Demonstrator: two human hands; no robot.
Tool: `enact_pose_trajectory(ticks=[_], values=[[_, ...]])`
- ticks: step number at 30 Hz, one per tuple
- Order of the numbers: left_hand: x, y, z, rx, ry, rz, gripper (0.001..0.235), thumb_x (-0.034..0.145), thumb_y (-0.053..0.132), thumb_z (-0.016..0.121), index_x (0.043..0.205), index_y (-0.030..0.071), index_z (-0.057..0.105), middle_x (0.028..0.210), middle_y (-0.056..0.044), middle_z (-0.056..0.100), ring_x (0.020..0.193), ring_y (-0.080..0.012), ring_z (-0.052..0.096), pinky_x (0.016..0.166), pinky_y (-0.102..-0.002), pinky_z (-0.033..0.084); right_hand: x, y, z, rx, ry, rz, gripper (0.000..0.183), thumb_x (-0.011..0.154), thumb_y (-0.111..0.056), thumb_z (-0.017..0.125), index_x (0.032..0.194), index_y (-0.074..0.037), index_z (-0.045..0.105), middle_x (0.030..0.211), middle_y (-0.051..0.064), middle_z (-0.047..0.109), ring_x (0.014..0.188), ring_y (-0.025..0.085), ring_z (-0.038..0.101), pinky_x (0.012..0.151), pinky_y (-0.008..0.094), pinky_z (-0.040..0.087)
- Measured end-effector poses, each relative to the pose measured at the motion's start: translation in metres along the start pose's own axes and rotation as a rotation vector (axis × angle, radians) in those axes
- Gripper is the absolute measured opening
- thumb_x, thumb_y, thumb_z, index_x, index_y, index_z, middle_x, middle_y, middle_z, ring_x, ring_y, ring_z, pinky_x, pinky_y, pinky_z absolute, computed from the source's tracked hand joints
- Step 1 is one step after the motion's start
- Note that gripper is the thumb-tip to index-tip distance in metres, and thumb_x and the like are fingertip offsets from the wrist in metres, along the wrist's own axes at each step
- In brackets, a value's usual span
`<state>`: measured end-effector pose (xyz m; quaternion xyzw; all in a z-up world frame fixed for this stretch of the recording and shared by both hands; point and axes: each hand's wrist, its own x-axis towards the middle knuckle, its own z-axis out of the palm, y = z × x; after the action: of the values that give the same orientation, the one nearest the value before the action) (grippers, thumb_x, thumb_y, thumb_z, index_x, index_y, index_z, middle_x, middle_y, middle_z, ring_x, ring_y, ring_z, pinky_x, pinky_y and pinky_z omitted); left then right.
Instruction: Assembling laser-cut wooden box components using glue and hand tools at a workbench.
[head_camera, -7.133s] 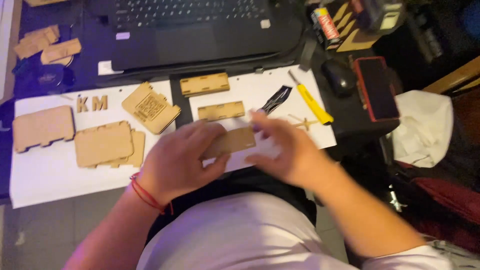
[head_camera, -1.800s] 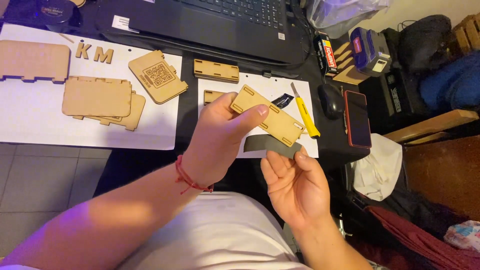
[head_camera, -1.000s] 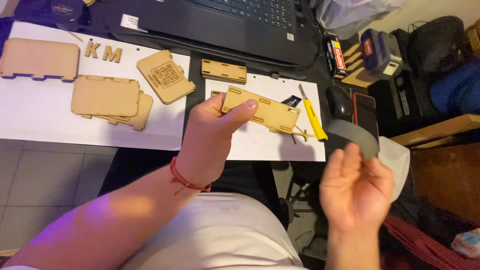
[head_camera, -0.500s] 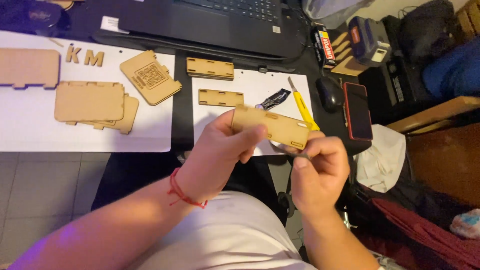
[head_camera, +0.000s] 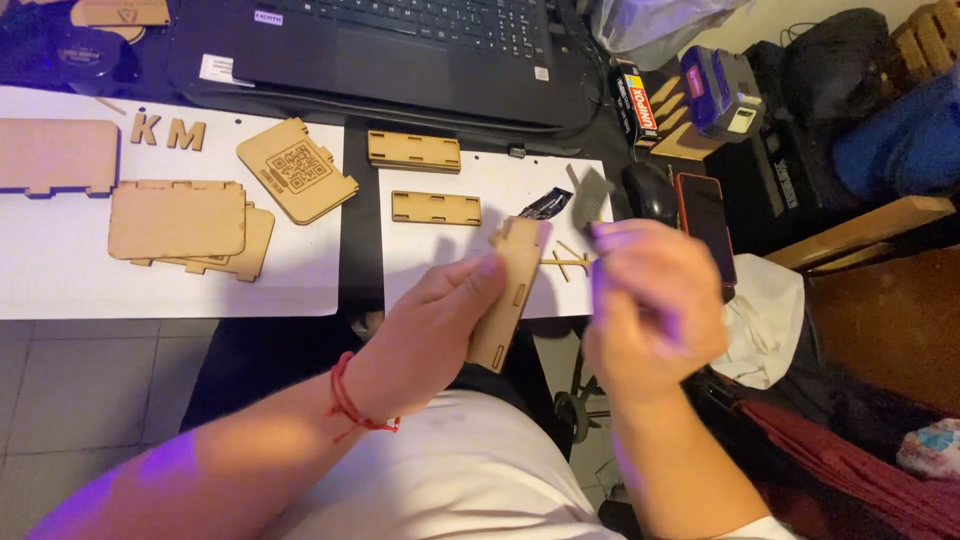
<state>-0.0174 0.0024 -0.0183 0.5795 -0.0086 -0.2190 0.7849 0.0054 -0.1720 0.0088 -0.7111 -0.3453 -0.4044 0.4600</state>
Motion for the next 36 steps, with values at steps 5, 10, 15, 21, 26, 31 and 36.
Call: enact_pose_trajectory(ticks=[5, 10, 15, 21, 26, 31, 36], values=[[0.003, -0.004, 0.011, -0.458, -0.068, -0.083, 0.047, 0.103, 0.043, 0.044, 0.070, 0.009, 0.042, 0.049, -0.004, 0.036, 0.041, -0.0135, 0.027, 0.039, -0.029, 0.021, -0.013, 0.002, -0.013, 0.032, -0.435, -0.338, 0.011, 0.088, -0.010, 0.069, 0.087, 0.001, 0.071, 0.098, 0.022, 0.070, 0.097, 0.039, 0.071, 0.099, 0.054, 0.054], [-0.007, -0.002, 0.013, -0.509, -0.214, -0.030, 0.060, 0.107, 0.040, 0.043, 0.057, 0.007, 0.051, 0.045, -0.006, 0.034, 0.035, -0.0135, 0.033, 0.037, -0.021, 0.030, -0.011, 0.027, -0.009, -0.089, -0.253, -0.363, 0.019, 0.093, -0.018, 0.068, 0.086, -0.001, 0.070, 0.094, 0.020, 0.074, 0.092, 0.042, 0.072, 0.096, 0.055, 0.053], [-0.005, -0.006, 0.015, -0.516, -0.207, -0.098, 0.055, 0.108, 0.040, 0.042, 0.064, 0.007, 0.050, 0.048, -0.003, 0.030, 0.037, -0.0125, 0.029, 0.038, -0.022, 0.026, -0.016, 0.024, -0.003, -0.043, -0.260, -0.380, 0.016, 0.089, -0.016, 0.070, 0.084, -0.001, 0.070, 0.095, 0.020, 0.074, 0.091, 0.041, 0.073, 0.093, 0.053, 0.056], [-0.005, -0.002, 0.017, -0.405, -0.080, -0.090, 0.059, 0.107, 0.038, 0.042, 0.056, 0.008, 0.043, 0.043, -0.007, 0.028, 0.036, -0.0176, 0.030, 0.039, -0.025, 0.025, -0.028, 0.010, -0.014, -0.300, -0.453, -0.367, 0.026, 0.093, -0.025, 0.056, 0.085, -0.003, 0.068, 0.098, 0.020, 0.071, 0.087, 0.045, 0.069, 0.081, 0.055, 0.057], [0.002, -0.019, 0.001, 0.664, -0.143, 0.374, 0.015, 0.089, 0.015, 0.041, 0.100, 0.009, 0.050, 0.048, 0.000, 0.052, 0.043, -0.0208, 0.047, 0.048, -0.037, 0.042, -0.061, 0.014, -0.023, -0.932, -0.658, -0.128, 0.043, 0.104, -0.031, 0.041, 0.139, -0.012, 0.057, 0.132, 0.010, 0.066, 0.098, 0.034, 0.068, 0.070, 0.049, 0.056], [-0.003, -0.009, 0.020, -0.535, -0.188, -0.109, 0.042, 0.105, 0.038, 0.042, 0.071, 0.013, 0.040, 0.053, 0.001, 0.025, 0.039, -0.0121, 0.027, 0.036, -0.022, 0.023, -0.012, 0.016, 0.000, -0.221, -0.249, -0.271, 0.016, 0.094, -0.010, 0.063, 0.086, 0.002, 0.069, 0.097, 0.021, 0.074, 0.090, 0.046, 0.072, 0.085, 0.051, 0.061], [0.005, -0.011, 0.021, -0.579, -0.156, -0.187, 0.046, 0.108, 0.040, 0.039, 0.069, 0.015, 0.036, 0.052, 0.002, 0.019, 0.037, -0.0113, 0.021, 0.036, -0.022, 0.020, -0.039, -0.012, -0.015, -0.232, -0.545, -0.299, 0.020, 0.087, -0.020, 0.059, 0.085, -0.004, 0.070, 0.099, 0.017, 0.073, 0.091, 0.042, 0.071, 0.084, 0.056, 0.059]])
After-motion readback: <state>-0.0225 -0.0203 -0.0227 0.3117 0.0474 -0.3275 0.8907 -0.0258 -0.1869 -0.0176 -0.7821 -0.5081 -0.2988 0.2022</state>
